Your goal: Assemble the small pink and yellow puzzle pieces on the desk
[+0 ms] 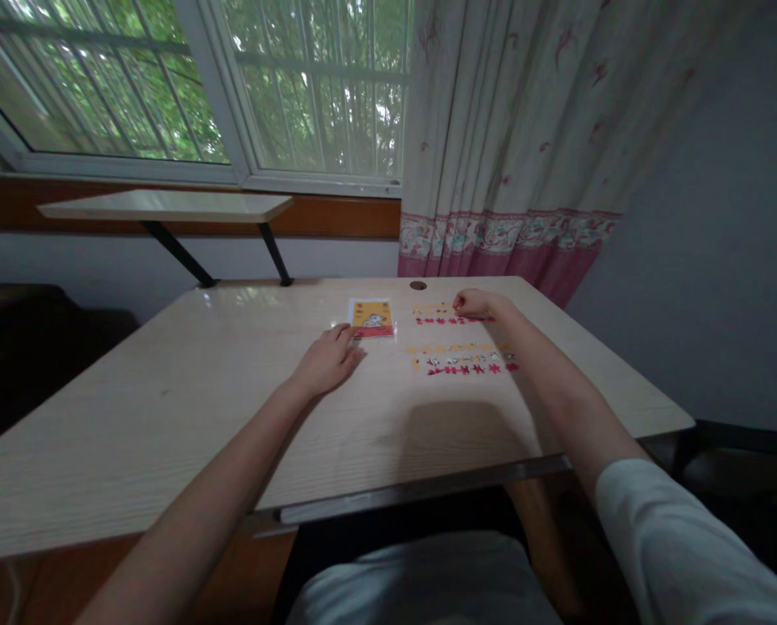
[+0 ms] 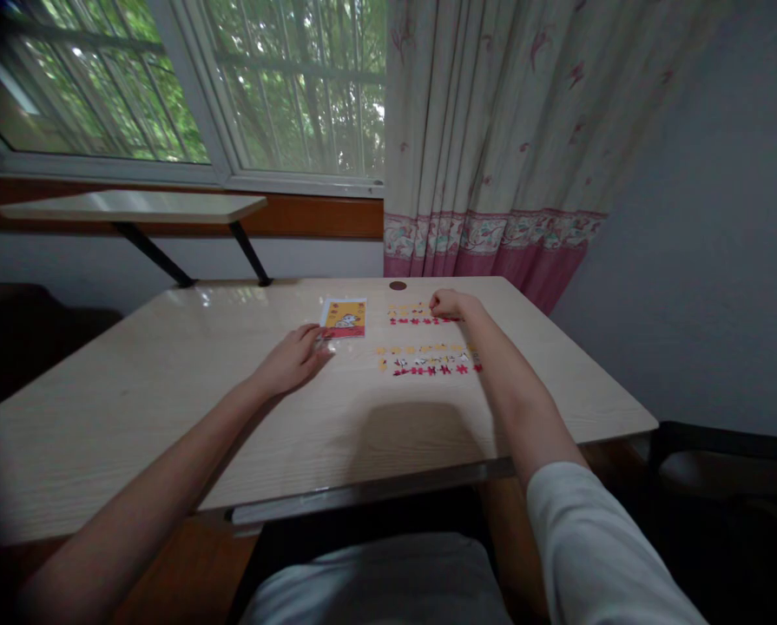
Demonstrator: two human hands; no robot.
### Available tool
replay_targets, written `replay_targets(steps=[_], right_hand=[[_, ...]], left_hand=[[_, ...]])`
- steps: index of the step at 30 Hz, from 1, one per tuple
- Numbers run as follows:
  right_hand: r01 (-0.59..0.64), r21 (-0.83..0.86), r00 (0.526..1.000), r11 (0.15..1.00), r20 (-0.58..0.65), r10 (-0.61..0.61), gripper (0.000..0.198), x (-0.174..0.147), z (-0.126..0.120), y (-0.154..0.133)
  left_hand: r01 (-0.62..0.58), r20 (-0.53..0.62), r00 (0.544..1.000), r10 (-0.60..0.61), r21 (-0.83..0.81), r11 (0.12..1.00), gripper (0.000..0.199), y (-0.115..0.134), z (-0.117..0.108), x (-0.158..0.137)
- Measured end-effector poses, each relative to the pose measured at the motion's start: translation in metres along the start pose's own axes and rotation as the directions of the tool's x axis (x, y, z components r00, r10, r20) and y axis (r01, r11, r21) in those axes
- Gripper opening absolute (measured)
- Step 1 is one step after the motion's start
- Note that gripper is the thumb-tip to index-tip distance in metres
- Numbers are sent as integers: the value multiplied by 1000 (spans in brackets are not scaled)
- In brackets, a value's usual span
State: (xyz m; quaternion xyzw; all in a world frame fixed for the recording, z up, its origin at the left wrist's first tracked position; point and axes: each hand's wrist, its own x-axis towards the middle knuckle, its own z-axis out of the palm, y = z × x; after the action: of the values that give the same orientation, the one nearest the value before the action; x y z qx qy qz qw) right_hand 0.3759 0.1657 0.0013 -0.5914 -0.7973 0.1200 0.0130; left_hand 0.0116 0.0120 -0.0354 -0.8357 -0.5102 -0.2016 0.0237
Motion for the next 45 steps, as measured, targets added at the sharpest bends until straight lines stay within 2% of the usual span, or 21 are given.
replay_targets(steps=[9, 15, 27, 33, 35, 37, 40, 43, 45], right_hand=[[-37, 143, 999, 989, -20, 41, 29, -6, 10, 3], [-37, 163, 999, 986, -24, 42, 36, -4, 10, 5], [-78, 119, 996, 990, 55, 72, 10, 3, 4, 10], [-61, 167, 998, 984, 1, 62, 16, -8, 4, 1], [-56, 240, 998, 969, -17, 62, 18, -15, 4, -6], [-37, 381, 995, 924, -69, 68, 20, -23, 4, -17], [81, 631, 986, 771, -166, 32, 24, -31, 10, -43], [239, 795, 968, 557, -239, -74, 31, -42, 26, -77], [280, 852, 960, 442, -254, -118, 33, -50, 38, -100]], left_hand=[[-18, -7, 1000, 18, -7, 1000, 47, -2, 2, 1], [-24, -11, 1000, 24, -52, 998, 47, 0, 0, 2], [-32, -21, 999, 32, -26, 999, 45, 0, 0, 1], [-26, -17, 1000, 25, -37, 999, 46, 0, -1, 0], [-26, -27, 999, 24, -73, 997, 46, 1, -1, 0], [-33, -57, 998, 25, -159, 987, 47, 4, 0, 1], [6, -100, 994, -48, -386, 923, 46, 15, 2, 3], [130, -26, 983, -184, -617, 776, 42, 29, 7, 6], [119, -46, 973, -225, -734, 668, 39, 37, 10, 8]])
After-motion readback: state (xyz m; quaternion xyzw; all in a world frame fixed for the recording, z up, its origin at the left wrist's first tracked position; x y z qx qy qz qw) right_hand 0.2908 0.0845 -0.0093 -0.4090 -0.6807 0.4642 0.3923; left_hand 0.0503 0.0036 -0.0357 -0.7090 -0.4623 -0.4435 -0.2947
